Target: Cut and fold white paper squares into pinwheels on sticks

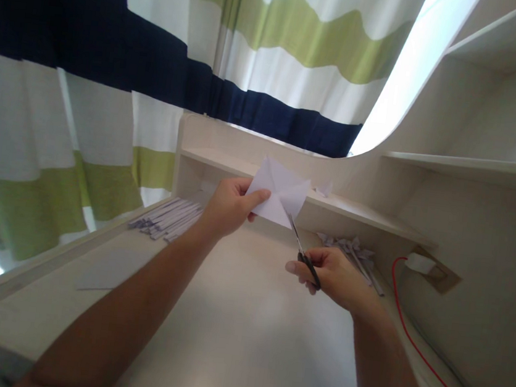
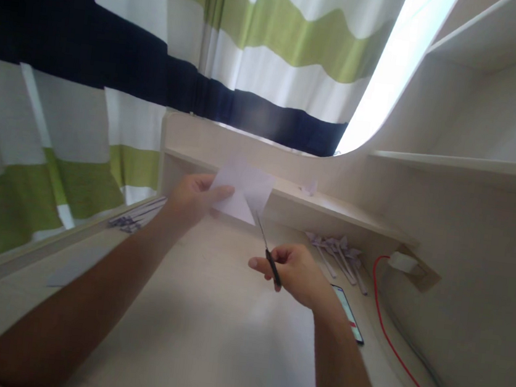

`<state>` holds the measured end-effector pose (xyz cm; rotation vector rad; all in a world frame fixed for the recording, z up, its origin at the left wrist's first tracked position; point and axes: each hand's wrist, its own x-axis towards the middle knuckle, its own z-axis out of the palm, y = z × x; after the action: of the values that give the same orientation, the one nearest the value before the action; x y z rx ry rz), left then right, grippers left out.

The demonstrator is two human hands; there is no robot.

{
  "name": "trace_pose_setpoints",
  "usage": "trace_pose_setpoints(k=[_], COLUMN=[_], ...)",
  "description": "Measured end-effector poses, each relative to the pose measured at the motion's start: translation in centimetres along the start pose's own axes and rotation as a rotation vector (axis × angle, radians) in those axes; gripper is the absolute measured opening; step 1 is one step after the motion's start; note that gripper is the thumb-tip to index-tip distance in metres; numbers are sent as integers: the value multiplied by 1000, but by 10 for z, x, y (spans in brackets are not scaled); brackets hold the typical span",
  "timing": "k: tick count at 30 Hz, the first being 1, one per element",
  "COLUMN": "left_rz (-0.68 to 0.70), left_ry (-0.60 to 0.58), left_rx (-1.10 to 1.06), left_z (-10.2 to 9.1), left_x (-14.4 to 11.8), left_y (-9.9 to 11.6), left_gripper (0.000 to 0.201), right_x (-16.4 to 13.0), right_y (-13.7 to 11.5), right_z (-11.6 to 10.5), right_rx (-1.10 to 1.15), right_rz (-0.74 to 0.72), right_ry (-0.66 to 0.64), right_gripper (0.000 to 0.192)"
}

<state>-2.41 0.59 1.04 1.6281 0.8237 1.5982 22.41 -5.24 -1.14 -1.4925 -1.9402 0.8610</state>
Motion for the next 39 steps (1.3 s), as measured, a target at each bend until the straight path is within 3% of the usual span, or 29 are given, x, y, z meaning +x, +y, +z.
trace_pose_setpoints(k=[3,8,12,15,20,26,39], left_rz=[-99,-285,-409,-463,-513,-556,-549], left_ry=[4,-126,-261,-304,-328,-379,-441], left_rx=[59,147,189,192,177,141,74], left_z=[-3,-6,-10,-10,-9,-10,-8], left_x=[8,-18,-57,-74,-81,-85,-93], left_y=[-24,-79,-114,-129,-143,-151,-156], left_gripper=[27,21,17,18,18,23,22], right_x=[10,17,20,25,29,30,30], right_y=[25,74,97,107,121,139,147], right_z=[11,38,53,61,64,59,56], right_rx=[-306,-428,-511,-593,-650,-625,-578], right_rz=[194,392,427,413,388,365,305], right_ry=[-35,-141,-148,-76,58,217,219], right_gripper=[46,39,48,41,33,41,20])
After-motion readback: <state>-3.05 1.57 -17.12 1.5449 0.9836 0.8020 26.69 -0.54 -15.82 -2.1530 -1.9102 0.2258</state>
